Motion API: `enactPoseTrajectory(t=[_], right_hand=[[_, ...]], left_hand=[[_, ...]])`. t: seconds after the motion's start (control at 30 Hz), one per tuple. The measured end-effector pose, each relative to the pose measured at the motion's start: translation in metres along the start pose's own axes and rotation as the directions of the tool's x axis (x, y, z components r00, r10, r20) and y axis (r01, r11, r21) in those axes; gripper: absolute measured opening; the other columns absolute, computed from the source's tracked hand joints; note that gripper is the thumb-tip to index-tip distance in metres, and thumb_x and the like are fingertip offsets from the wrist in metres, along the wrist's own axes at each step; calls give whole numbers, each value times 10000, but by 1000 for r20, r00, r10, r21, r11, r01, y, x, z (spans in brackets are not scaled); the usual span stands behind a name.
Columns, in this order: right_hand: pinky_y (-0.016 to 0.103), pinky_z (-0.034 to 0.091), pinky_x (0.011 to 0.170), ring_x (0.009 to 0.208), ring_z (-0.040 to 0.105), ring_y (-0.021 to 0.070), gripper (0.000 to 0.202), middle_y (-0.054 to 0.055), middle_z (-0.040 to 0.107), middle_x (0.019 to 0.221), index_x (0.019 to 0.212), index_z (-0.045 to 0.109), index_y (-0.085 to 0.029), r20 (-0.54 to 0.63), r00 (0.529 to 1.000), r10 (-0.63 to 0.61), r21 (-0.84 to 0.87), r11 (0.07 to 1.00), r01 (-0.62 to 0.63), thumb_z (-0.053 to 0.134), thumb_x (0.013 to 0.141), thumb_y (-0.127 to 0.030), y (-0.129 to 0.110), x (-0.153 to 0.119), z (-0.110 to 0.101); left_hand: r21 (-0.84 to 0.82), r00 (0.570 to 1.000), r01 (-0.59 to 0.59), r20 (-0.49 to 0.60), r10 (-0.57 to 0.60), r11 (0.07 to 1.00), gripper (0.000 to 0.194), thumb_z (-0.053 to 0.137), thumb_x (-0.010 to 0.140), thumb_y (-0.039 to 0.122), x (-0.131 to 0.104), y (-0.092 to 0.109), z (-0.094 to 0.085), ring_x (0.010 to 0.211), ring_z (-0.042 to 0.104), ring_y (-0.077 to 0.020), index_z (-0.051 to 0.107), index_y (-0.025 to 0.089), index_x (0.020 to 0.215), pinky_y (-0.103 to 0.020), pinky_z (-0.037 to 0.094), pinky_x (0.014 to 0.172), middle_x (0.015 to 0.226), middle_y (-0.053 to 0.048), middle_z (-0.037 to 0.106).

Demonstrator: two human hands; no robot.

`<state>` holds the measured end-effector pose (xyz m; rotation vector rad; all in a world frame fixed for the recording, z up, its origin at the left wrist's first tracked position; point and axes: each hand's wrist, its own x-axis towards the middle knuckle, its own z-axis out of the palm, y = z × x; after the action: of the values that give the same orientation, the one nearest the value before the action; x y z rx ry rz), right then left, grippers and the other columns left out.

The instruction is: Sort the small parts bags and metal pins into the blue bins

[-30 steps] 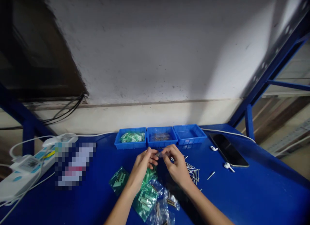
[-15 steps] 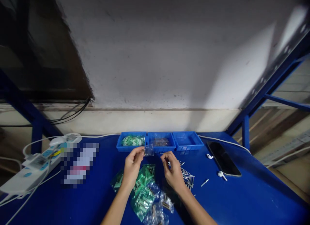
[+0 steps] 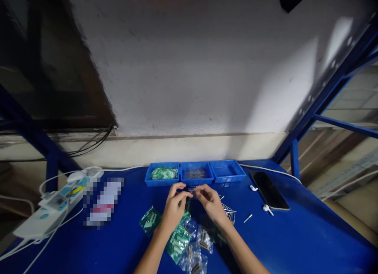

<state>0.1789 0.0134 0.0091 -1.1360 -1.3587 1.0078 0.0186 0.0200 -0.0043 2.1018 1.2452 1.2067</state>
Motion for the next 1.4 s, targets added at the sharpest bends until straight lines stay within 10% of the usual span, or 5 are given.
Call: enactPoseTrajectory(t=[0.13, 0.3, 0.57, 1.07, 1.4], right_hand=[[318, 467, 706, 767, 582, 175, 121, 48, 621, 837, 873, 610, -193, -376, 861, -343, -265, 930, 255, 555, 827, -291, -28, -3, -16], [434, 492, 802, 906, 606, 215, 219, 41, 595, 925, 923, 535, -241, -573, 307, -760, -551, 634, 542, 593, 768, -98, -72, -3, -35], [596, 339, 947, 1325, 252, 364, 334, 99, 593, 1187, 1175, 539, -221, -81, 912, -403, -798, 574, 182, 516, 843, -251, -37, -16, -36], [252, 432, 598, 616, 562, 137, 395, 7, 591, 664, 821, 591, -169, 36, 984, 175, 129, 975, -178, 452, 840, -538, 3, -10, 35], [258, 449, 637, 657, 559, 140, 329, 14, 621, 749, 951, 573, -169, -215, 976, 38, 115, 993, -14, 578, 783, -451, 15, 3, 33]], left_hand=[[127, 978, 66, 186, -90, 990, 250, 423, 889, 261, 0, -1, -12, 1016, 536, -216, 634, 269, 1023, -398, 422, 909, 1037, -59, 589], [335, 923, 61, 340, -181, 940, 329, 599, 764, 420, -8, -14, -28, 1268, 314, -348, 604, 307, 1073, -545, 326, 944, 1336, -75, 429], [262, 925, 145, 305, -225, 954, 56, 516, 795, 240, 2, -20, -31, 983, 546, -242, 566, 229, 815, -441, 358, 890, 929, -28, 628], [-254, 988, 139, 106, -115, 957, 129, 531, 815, 254, 9, -17, -31, 971, 573, -199, 643, 188, 822, -335, 426, 899, 956, -62, 615], [-39, 990, 78, 123, -73, 996, 176, 530, 830, 305, 6, -12, -24, 1039, 516, -230, 688, 235, 865, -386, 387, 941, 1016, -63, 592]])
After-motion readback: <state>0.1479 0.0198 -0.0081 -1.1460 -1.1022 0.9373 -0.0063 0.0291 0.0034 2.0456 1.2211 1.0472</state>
